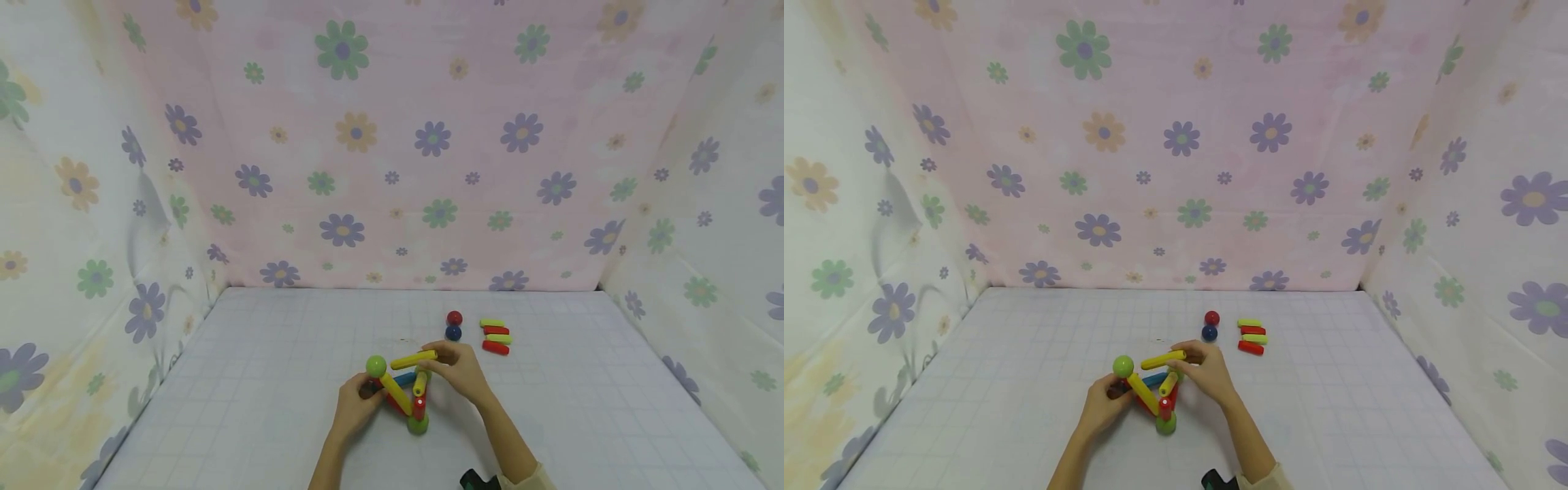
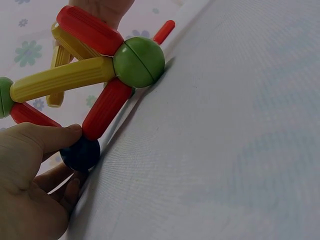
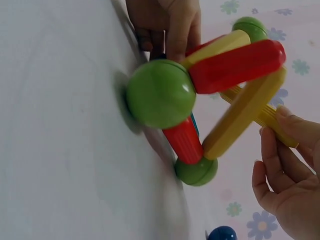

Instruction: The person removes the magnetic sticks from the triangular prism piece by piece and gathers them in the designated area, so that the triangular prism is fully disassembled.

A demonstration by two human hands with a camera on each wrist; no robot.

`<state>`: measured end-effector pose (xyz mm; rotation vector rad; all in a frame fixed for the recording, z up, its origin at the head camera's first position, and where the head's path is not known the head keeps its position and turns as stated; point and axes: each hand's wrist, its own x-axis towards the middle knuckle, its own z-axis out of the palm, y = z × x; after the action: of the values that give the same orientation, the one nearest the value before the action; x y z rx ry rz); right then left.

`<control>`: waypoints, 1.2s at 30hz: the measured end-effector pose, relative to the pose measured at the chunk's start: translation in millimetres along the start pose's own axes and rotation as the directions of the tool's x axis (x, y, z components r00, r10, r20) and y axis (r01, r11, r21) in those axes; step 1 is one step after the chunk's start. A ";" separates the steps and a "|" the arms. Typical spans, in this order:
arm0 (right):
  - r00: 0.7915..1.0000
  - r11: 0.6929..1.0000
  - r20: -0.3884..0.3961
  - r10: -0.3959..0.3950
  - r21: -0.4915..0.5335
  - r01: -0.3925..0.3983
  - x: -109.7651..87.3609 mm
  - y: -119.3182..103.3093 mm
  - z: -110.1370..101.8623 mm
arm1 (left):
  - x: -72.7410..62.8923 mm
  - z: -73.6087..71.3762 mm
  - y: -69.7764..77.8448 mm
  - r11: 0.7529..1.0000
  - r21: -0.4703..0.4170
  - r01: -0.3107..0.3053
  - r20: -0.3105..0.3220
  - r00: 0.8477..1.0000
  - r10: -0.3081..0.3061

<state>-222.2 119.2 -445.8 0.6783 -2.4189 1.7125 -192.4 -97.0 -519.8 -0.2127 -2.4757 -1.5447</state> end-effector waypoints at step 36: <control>0.929 0.959 -0.255 0.270 -0.021 -0.284 -26.1 62.0 -108.9 | 0.6 -0.5 -0.1 0.999 0.014 0.031 0.023 0.999 -0.031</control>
<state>-242.9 243.4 -469.0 0.1034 -2.4615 1.6917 -192.9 -97.5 -519.5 -0.1922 -2.5178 -1.5456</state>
